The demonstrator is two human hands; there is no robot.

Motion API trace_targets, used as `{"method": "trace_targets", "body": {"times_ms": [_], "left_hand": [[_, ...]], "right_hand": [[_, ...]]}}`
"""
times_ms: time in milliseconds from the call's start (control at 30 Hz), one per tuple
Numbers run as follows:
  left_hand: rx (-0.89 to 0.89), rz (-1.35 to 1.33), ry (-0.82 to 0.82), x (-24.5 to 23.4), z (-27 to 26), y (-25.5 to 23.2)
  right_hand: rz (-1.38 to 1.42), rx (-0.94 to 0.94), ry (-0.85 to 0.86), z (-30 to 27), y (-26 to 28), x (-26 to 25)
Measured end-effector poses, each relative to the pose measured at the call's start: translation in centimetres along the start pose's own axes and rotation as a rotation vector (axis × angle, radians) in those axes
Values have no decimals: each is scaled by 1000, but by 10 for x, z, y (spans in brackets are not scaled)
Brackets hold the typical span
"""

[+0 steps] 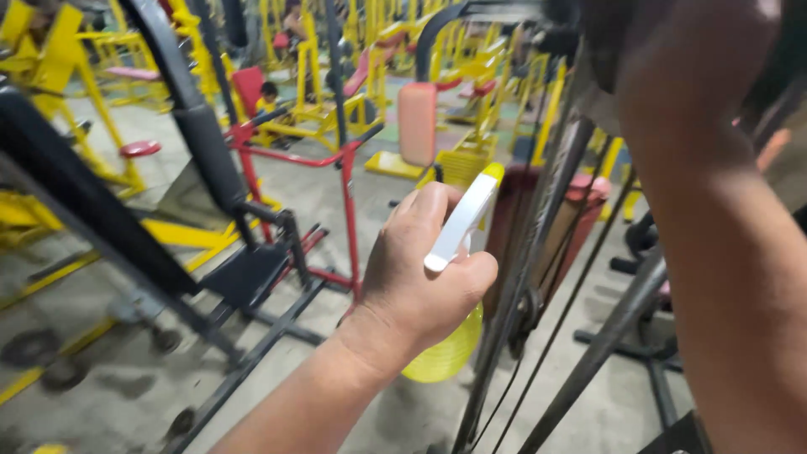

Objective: Cleaning and wiping down various gym machines and benches with a spray bottle and cloth.

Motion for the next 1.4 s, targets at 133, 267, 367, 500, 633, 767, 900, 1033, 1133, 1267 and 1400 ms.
{"method": "trace_targets", "body": {"times_ms": [133, 267, 367, 500, 633, 767, 900, 1033, 1133, 1267, 1400], "left_hand": [[-14, 110, -55, -14, -26, 16], [-30, 189, -75, -35, -63, 31], [-20, 283, -102, -52, -95, 44], [-67, 443, -173, -76, -141, 66], [-239, 589, -204, -97, -172, 84], [-347, 676, -194, -119, -191, 116], [-307, 702, -183, -141, -196, 146], [-306, 696, -130, -166, -180, 189], [-269, 715, -114, -188, -168, 213], [-255, 676, -88, -219, -148, 244], [-204, 636, -52, -236, -133, 267]], "right_hand": [[191, -9, 58, -2, 45, 9], [553, 142, -19, -20, 101, -16], [1133, 746, 36, -44, 133, -18], [1173, 1179, 383, -160, 194, 21], [1363, 1337, 498, -220, 245, 18], [1514, 1733, 597, -297, 275, 45], [1327, 1861, 697, -312, 280, 58], [1209, 1993, 695, -310, 299, 82], [1278, 2224, 713, -290, 332, 96], [1053, 1148, 1046, -285, 376, 160], [599, -37, 722, -225, 430, 152]]}}
Point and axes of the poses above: each hand's wrist, its own z-axis towards the middle knuckle, its own x-axis out of the palm, y = z × x, the point moved 9 cm from there along z, towards the middle knuckle, and after that the axes turned 12 degrees about -y, right-handed, at the moved point
